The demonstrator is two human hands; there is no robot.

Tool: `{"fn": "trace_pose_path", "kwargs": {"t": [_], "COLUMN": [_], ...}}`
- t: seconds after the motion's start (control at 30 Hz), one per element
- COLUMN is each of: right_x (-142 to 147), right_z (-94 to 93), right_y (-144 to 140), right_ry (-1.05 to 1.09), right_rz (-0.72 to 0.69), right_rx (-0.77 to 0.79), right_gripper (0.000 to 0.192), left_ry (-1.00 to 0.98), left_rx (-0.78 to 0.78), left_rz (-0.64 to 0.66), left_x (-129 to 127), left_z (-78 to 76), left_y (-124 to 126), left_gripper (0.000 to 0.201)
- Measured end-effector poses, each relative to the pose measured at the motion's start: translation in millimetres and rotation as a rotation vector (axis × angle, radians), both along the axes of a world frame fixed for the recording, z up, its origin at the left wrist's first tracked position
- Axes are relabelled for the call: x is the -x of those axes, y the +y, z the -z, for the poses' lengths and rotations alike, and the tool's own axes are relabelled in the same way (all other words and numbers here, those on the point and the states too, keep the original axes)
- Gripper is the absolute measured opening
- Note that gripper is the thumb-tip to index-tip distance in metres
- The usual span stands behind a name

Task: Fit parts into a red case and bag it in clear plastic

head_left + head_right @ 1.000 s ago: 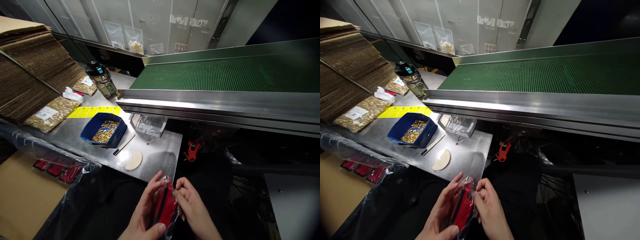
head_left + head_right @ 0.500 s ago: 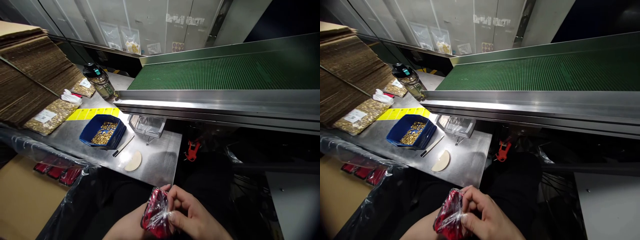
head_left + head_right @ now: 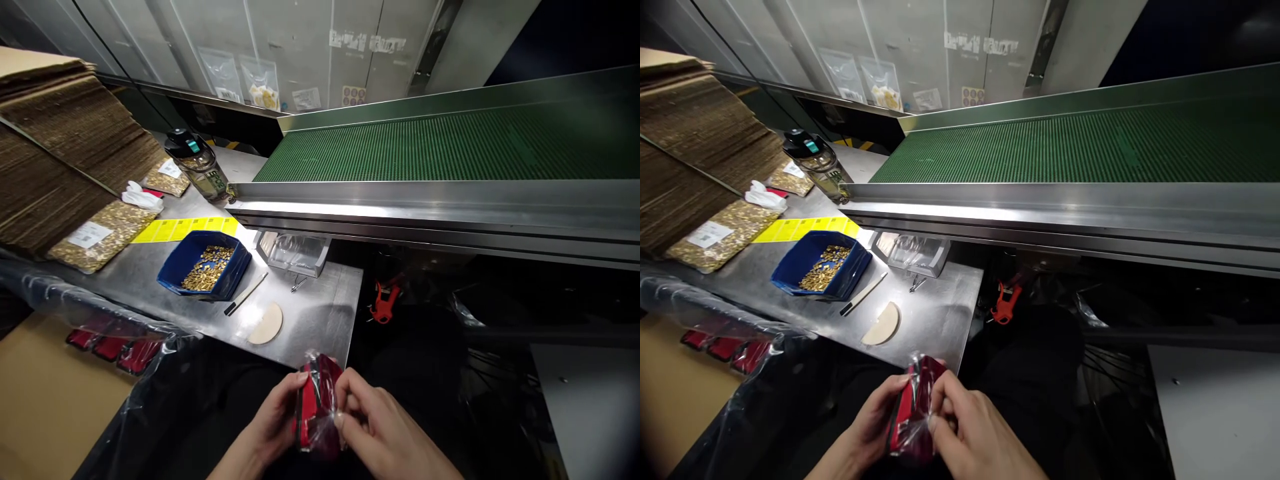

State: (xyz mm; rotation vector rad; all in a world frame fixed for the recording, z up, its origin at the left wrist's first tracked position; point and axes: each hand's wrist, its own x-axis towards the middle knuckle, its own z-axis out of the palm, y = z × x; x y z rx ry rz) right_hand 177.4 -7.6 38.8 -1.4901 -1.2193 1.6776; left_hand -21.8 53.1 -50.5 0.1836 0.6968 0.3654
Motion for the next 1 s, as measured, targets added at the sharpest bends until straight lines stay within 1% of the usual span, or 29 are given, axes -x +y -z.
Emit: {"fn": "trace_pose_path", "kwargs": {"t": [0.03,0.1,0.13,0.17,0.2,0.27,0.33,0.37,0.4,0.43,0.5,0.53,0.57,0.6,0.63,0.67,0.73,0.8,0.83,0.9,0.97,1.0], "right_x": [2.1,7.9,11.3,14.8,18.1,23.0,24.8,24.4,23.2,21.3,16.4,13.8,11.4,9.2,7.5,6.1,4.6,4.6,5.4,8.8,14.7,18.1], "right_z": [5.9,21.1,29.2,36.8,43.1,50.6,50.4,48.0,44.4,40.1,30.7,25.9,21.1,16.5,12.0,7.8,1.6,0.1,1.6,9.0,19.8,25.3], "right_y": [-1.5,-4.6,-5.8,-6.4,-6.4,-4.1,0.3,3.0,5.6,8.0,11.6,12.6,13.1,13.0,12.5,11.7,9.5,6.6,5.0,2.0,-0.1,-0.4], "right_ry": [0.002,0.052,0.095,0.147,0.202,0.298,0.401,0.459,0.518,0.583,0.706,0.741,0.752,0.738,0.697,0.635,0.513,0.453,0.46,0.521,0.567,0.566], "right_rz": [0.05,0.157,0.216,0.278,0.339,0.452,0.538,0.569,0.588,0.595,0.581,0.554,0.513,0.461,0.397,0.325,0.192,0.113,0.097,0.115,0.187,0.231], "right_rx": [0.03,0.134,0.19,0.231,0.253,0.242,0.209,0.194,0.18,0.169,0.145,0.118,0.082,0.044,0.008,-0.02,-0.052,-0.064,-0.056,-0.003,0.083,0.128], "right_gripper": [0.007,0.004,0.007,0.013,0.02,0.034,0.04,0.041,0.041,0.039,0.036,0.035,0.033,0.032,0.03,0.028,0.026,0.025,0.025,0.026,0.029,0.031], "left_ry": [-0.01,-0.039,-0.054,-0.069,-0.086,-0.127,-0.168,-0.194,-0.236,-0.285,-0.341,-0.331,-0.295,-0.24,-0.177,-0.122,-0.024,0.042,0.048,0.023,-0.008,-0.013], "left_rx": [-0.095,-0.294,-0.394,-0.471,-0.527,-0.6,-0.651,-0.663,-0.65,-0.596,-0.379,-0.249,-0.129,-0.035,0.019,0.035,0.02,0.02,0.036,0.044,-0.01,-0.045], "left_rz": [-0.033,-0.04,-0.03,-0.021,-0.018,-0.004,0.031,0.054,0.052,0.013,-0.151,-0.23,-0.276,-0.277,-0.248,-0.206,-0.106,-0.005,0.03,0.055,0.04,0.037], "left_x": [2.1,7.3,10.0,12.5,14.6,16.7,15.5,13.6,10.9,7.6,-0.5,-4.8,-8.9,-12.5,-15.4,-17.4,-18.4,-16.5,-15.2,-13.1,-11.8,-11.3], "left_z": [-2.6,-10.7,-16.3,-22.8,-29.8,-43.5,-53.1,-55.4,-55.9,-54.8,-49.6,-46.5,-43.4,-40.6,-38.2,-36.0,-32.8,-31.4,-31.4,-32.0,-31.8,-30.7], "left_y": [4.3,12.1,14.9,16.8,17.6,16.4,12.5,10.2,8.0,6.1,3.5,2.8,2.2,1.4,0.4,-1.1,-5.4,-10.2,-12.1,-14.0,-12.9,-11.5], "left_gripper": [0.052,0.085,0.093,0.093,0.089,0.074,0.06,0.054,0.047,0.039,0.024,0.02,0.018,0.02,0.024,0.029,0.037,0.041,0.043,0.044,0.034,0.033]}}
